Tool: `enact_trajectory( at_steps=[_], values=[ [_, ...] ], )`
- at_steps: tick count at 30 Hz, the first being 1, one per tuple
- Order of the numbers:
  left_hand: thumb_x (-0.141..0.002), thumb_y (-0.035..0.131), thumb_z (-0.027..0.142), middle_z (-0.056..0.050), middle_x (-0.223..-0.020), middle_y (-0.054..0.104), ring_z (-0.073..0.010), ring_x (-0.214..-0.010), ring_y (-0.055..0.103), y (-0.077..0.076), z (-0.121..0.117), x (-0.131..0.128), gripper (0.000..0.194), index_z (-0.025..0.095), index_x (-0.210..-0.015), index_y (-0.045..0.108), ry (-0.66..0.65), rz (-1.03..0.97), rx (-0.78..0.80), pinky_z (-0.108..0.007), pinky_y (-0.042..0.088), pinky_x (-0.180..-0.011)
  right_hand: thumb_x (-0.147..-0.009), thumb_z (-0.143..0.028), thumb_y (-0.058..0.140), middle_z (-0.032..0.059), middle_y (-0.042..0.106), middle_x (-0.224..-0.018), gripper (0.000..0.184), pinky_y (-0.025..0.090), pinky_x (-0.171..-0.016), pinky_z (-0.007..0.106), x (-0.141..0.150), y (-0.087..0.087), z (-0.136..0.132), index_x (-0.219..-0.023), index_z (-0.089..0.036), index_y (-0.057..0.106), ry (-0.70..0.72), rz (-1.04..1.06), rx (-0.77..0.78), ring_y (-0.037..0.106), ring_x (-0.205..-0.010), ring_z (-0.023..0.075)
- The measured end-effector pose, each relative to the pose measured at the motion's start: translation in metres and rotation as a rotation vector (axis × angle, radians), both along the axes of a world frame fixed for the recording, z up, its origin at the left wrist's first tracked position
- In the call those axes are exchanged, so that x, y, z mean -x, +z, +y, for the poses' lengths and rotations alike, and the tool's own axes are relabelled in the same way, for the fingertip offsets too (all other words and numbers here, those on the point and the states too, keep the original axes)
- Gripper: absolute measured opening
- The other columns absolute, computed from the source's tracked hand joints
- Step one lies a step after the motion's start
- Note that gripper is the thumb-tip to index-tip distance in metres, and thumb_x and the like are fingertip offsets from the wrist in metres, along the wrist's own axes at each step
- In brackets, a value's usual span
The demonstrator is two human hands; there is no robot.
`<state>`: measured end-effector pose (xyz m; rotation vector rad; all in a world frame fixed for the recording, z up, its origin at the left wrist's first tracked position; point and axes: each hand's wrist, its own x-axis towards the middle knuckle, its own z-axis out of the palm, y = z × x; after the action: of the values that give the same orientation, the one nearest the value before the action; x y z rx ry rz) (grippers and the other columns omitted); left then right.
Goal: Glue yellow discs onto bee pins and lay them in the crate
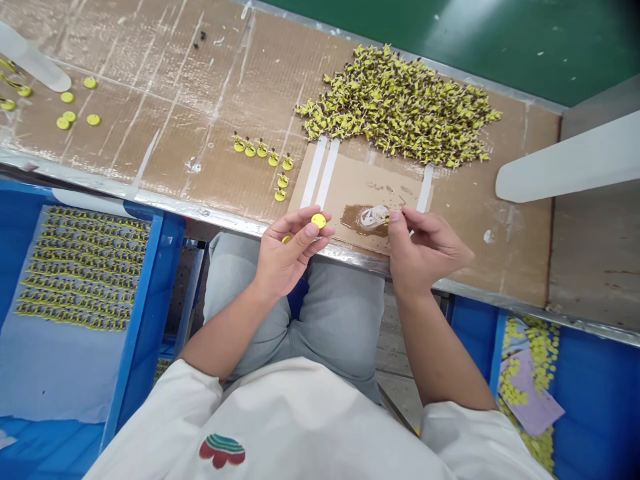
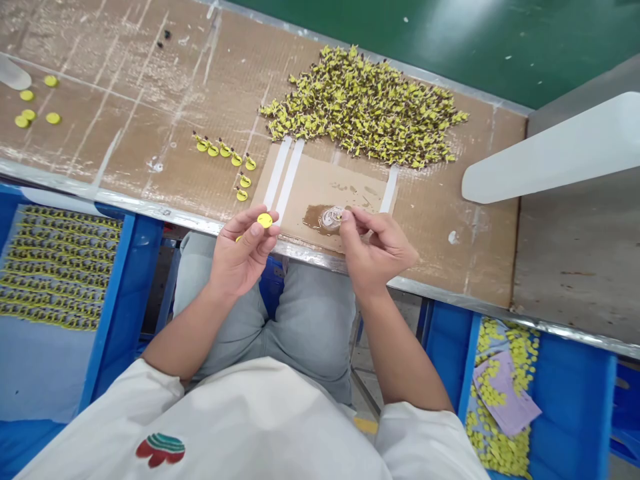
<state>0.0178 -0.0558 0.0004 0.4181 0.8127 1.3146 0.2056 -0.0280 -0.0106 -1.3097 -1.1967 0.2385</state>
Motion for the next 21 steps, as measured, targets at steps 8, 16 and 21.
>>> enact_trajectory(
  at_steps=[8, 16, 21],
  values=[
    [-0.078, 0.084, 0.027, 0.0, -0.104, 0.08, -0.009, -0.089, 0.077, 0.002, -0.001, -0.002, 0.022, 0.027, -0.1, 0.08, -0.031, -0.09, -0.049, -0.01, 0.059, -0.077, -0.07, -0.032, 0.09, 0.0004, 0.074, -0.073, 0.022, 0.06, -0.06, 0.032, 0.001, 0.017, -0.004, -0.085, -0.021, 0.079, 0.051, 0.432, 0.064, 0.066, -0.058, 0.0143],
    [-0.078, 0.084, 0.03, 0.001, -0.102, 0.08, -0.0133, -0.09, 0.078, 0.003, -0.007, -0.007, 0.023, 0.028, -0.1, 0.08, -0.09, -0.09, -0.039, -0.016, 0.061, -0.076, -0.074, -0.031, 0.088, -0.0027, 0.077, -0.081, 0.019, 0.067, -0.074, 0.032, 0.036, 0.05, -0.035, -0.088, -0.024, 0.078, 0.194, 0.416, 0.175, 0.075, -0.074, 0.0163],
    [-0.076, 0.085, 0.037, -0.003, -0.104, 0.08, -0.0202, -0.094, 0.078, 0.003, -0.01, -0.008, 0.03, 0.026, -0.102, 0.079, -0.113, -0.055, -0.013, -0.024, 0.063, -0.08, -0.078, -0.024, 0.085, -0.0002, 0.079, -0.086, 0.014, 0.067, -0.077, 0.033, 0.054, 0.049, -0.038, -0.09, -0.023, 0.079, 0.291, 0.375, 0.134, 0.077, -0.078, 0.018]
  ],
)
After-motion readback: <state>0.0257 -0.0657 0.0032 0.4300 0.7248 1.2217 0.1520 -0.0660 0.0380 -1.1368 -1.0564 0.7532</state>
